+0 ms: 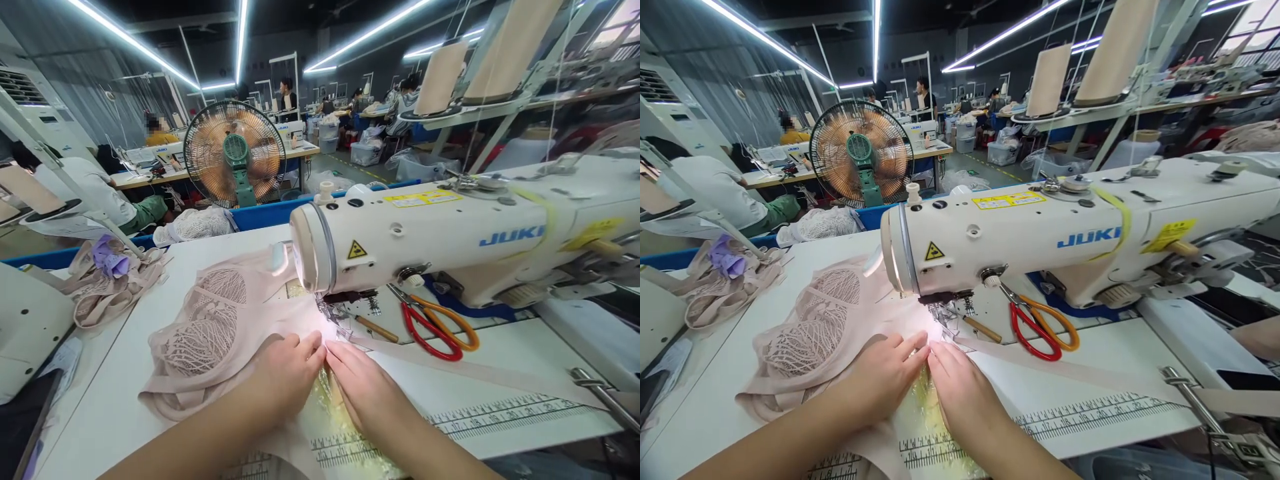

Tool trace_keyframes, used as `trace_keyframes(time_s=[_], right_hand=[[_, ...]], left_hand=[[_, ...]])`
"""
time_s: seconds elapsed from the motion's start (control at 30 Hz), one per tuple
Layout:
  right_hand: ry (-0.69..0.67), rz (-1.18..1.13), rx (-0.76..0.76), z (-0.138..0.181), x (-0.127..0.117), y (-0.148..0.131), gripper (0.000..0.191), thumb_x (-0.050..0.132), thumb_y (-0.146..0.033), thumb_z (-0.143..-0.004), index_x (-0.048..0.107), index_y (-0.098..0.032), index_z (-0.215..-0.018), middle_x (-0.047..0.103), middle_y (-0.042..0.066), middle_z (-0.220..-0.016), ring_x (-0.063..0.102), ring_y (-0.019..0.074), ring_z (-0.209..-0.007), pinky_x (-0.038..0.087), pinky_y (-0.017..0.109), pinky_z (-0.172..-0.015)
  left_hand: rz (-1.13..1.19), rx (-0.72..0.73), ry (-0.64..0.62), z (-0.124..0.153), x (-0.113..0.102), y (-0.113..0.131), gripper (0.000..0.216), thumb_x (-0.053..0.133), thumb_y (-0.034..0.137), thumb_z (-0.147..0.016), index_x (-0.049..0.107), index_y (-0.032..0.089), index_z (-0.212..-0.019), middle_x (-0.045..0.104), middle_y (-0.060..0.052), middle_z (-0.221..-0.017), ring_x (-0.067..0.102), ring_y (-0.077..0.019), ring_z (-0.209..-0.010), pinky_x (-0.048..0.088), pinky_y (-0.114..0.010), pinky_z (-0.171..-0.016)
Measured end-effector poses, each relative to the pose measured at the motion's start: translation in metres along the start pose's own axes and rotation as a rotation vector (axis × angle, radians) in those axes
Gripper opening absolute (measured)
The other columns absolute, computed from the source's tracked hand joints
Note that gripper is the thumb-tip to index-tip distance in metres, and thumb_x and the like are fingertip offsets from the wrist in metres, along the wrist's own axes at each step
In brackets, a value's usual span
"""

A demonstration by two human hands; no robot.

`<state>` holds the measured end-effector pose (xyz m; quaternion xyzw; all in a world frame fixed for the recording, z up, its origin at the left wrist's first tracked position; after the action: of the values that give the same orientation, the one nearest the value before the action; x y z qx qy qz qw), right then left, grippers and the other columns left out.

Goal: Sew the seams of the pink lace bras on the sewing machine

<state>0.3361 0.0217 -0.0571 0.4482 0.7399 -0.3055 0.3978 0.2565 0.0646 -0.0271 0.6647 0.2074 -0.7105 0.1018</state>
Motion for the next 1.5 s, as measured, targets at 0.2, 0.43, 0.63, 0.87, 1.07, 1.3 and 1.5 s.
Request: trace_keyframes(time_s=[0.2,0.43,0.63,0.87,1.07,1.3,1.5], right_hand=[[-0.011,-0.002,0.007,-0.004,0.005,-0.001,0.047,0.035,-0.006,-0.076,0.058,-0.003,-0.117,0.056,0.018,-0.124,0.052,0.0266,-0.115,0.048,0.041,-0.095],[0.015,-0.036,0.035,-0.002,0.005,0.001,0.042,0.038,-0.009,-0.080,0.058,-0.006,-0.116,0.056,0.016,-0.124,0.051,0.0255,-0.117,0.047,0.040,-0.096],[0.008,-0.070,0.041,-0.005,0.003,0.002,0.039,0.037,-0.008,-0.082,0.057,-0.005,-0.115,0.056,0.017,-0.124,0.050,0.0258,-0.117,0.047,0.040,-0.096],[-0.095,-0.262,0.117,-0.014,-0.022,-0.020,0.028,0.044,-0.022,-0.087,0.056,-0.011,-0.110,0.063,0.013,-0.104,0.058,0.0243,-0.096,0.051,0.038,-0.082],[-0.635,-0.260,0.232,-0.010,-0.005,-0.046,0.013,0.046,-0.012,-0.079,0.057,-0.020,-0.078,0.061,0.003,-0.082,0.058,0.0197,-0.074,0.043,0.029,-0.062],[-0.639,-0.302,0.305,-0.017,-0.024,-0.025,0.022,0.043,0.000,-0.068,0.050,-0.020,-0.075,0.055,0.000,-0.074,0.051,0.0156,-0.067,0.030,0.024,-0.053],[-0.596,-0.610,0.199,-0.029,-0.063,-0.013,0.018,0.038,-0.007,-0.079,0.049,-0.023,-0.080,0.054,-0.004,-0.073,0.049,0.0125,-0.067,0.033,0.021,-0.056]], left_hand=[[-0.025,0.085,0.112,-0.006,-0.004,-0.019,0.029,0.043,0.018,-0.086,0.056,0.016,-0.112,0.054,-0.008,-0.126,0.053,-0.0201,-0.079,0.045,-0.033,-0.067],[0.064,0.144,0.188,-0.014,0.001,-0.043,0.024,0.043,0.019,-0.089,0.056,0.017,-0.110,0.056,-0.009,-0.122,0.053,-0.0199,-0.086,0.046,-0.033,-0.073],[0.037,0.153,0.222,-0.019,0.006,-0.058,0.026,0.041,0.019,-0.090,0.057,0.017,-0.110,0.056,-0.008,-0.123,0.053,-0.0225,-0.095,0.048,-0.035,-0.078],[-0.020,0.066,0.187,-0.025,0.009,-0.068,0.025,0.043,0.023,-0.091,0.059,0.015,-0.108,0.056,-0.011,-0.125,0.054,-0.0248,-0.103,0.048,-0.038,-0.084],[0.011,-0.065,0.089,0.017,-0.002,-0.070,0.031,0.042,0.014,-0.086,0.057,0.011,-0.112,0.058,-0.013,-0.120,0.054,-0.0259,-0.105,0.048,-0.040,-0.086],[-0.079,-0.410,-0.092,0.125,0.008,-0.091,0.043,0.043,0.010,-0.080,0.051,0.009,-0.122,0.058,-0.018,-0.113,0.055,-0.0306,-0.102,0.045,-0.048,-0.088],[0.250,-0.578,-0.068,0.151,-0.016,-0.113,0.045,0.035,0.011,-0.080,0.051,0.014,-0.121,0.062,-0.012,-0.102,0.059,-0.0258,-0.090,0.048,-0.039,-0.077]])
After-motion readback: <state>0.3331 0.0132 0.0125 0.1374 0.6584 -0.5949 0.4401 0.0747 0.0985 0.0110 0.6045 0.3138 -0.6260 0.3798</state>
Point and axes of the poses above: each hand's wrist, its own z-axis away from the middle knuckle, its own x-axis out of the palm, y = z × x, the point moved 7 cm from there along -z, towards the middle knuckle
